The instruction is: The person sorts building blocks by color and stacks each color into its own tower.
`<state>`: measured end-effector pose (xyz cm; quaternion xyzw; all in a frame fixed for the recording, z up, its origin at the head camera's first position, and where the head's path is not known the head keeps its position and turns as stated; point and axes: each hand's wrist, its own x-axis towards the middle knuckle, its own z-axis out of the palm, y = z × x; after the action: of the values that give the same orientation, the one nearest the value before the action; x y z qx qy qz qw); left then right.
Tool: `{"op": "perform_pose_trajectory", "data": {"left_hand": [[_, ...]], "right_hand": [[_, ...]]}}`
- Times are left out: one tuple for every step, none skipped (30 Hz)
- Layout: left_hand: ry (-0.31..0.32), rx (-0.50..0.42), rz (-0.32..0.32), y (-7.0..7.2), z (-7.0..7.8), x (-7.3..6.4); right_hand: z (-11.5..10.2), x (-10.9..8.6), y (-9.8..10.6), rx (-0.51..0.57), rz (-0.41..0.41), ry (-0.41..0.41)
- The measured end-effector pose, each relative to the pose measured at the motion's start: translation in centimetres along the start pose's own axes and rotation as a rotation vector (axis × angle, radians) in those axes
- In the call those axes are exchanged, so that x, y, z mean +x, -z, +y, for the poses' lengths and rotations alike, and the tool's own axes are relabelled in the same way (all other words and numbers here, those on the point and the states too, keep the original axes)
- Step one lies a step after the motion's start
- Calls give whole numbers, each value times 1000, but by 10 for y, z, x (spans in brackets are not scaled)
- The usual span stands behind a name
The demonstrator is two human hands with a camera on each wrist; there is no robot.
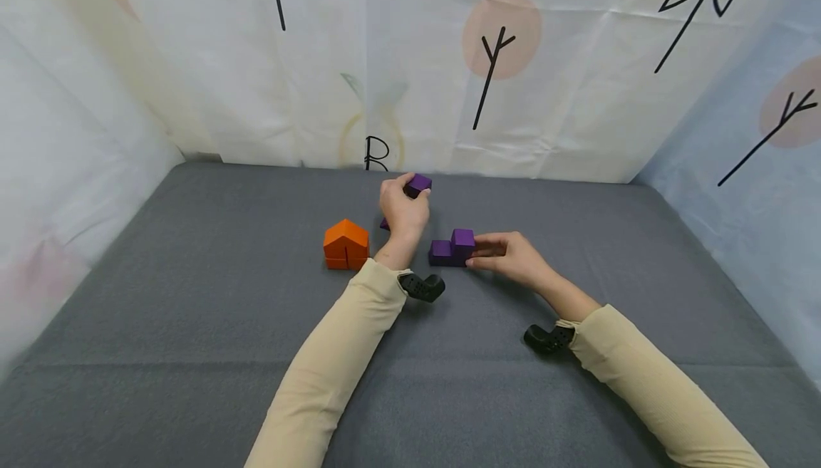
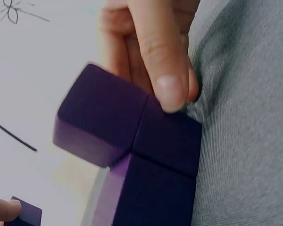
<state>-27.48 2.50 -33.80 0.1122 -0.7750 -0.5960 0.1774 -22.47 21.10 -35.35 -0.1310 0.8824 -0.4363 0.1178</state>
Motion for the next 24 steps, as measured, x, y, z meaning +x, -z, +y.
{"op": "perform_pose_trajectory", "data": {"left_hand": [[-7,2,-10,1,1,-1],[-16,5,-22,1,2,-3],[-24,9,-34,1,3,-4],[-29,13,-47,2,3,-5],[-37,22,-60,3,4,-7],[-43,34,-72,3,5,-8],[-47,40,-86,4,5,-9],[-52,45,-100,4,6,-10],[-57,48,-114,5,7,-11],[-63,50,-129,6,7,-12],[-72,58,-142,8,8,-13],[-79,61,-157,9,8,-14],[-86,67,-172,10,9,-15],[-90,76,-185,11,10,-16],[-94,83,-200,12,10,-16],[-100,94,-211,13,10,-16],[-103,104,-222,13,11,-17],[-106,111,-234,14,11,-17],[-107,119,-245,15,11,-17],[-112,126,-256,16,11,-17],[-119,136,-268,16,11,-18],[-127,148,-280,17,11,-18],[-137,163,-296,19,11,-18],[-146,180,-312,20,11,-19]], "right_hand": [[0,0,0,1,-1,2],[0,0,0,4,-2,3],[0,0,0,4,-3,5],[0,-1,0,5,-4,7],[-1,-1,0,5,-5,7],[-1,-1,0,4,-5,8],[-1,-1,0,3,-5,8],[-1,-2,0,1,-5,7],[-1,-2,0,-2,-5,6],[-1,-2,0,-4,-6,7],[-1,-2,0,-6,-6,6],[-1,-2,0,-11,-6,5],[0,-2,0,-11,-8,2],[0,-1,0,-12,-9,-3],[0,-1,0,-13,-9,-6],[1,-1,0,-14,-11,-7],[1,-1,0,-14,-12,-8],[1,-1,0,-12,-13,-9],[1,-1,0,-8,-13,-10],[0,-1,0,-8,-12,-9],[0,-1,0,-10,-11,0],[0,-1,0,-10,-10,10],[0,-1,0,-8,-8,18],[0,-1,0,-12,-3,34]]}}
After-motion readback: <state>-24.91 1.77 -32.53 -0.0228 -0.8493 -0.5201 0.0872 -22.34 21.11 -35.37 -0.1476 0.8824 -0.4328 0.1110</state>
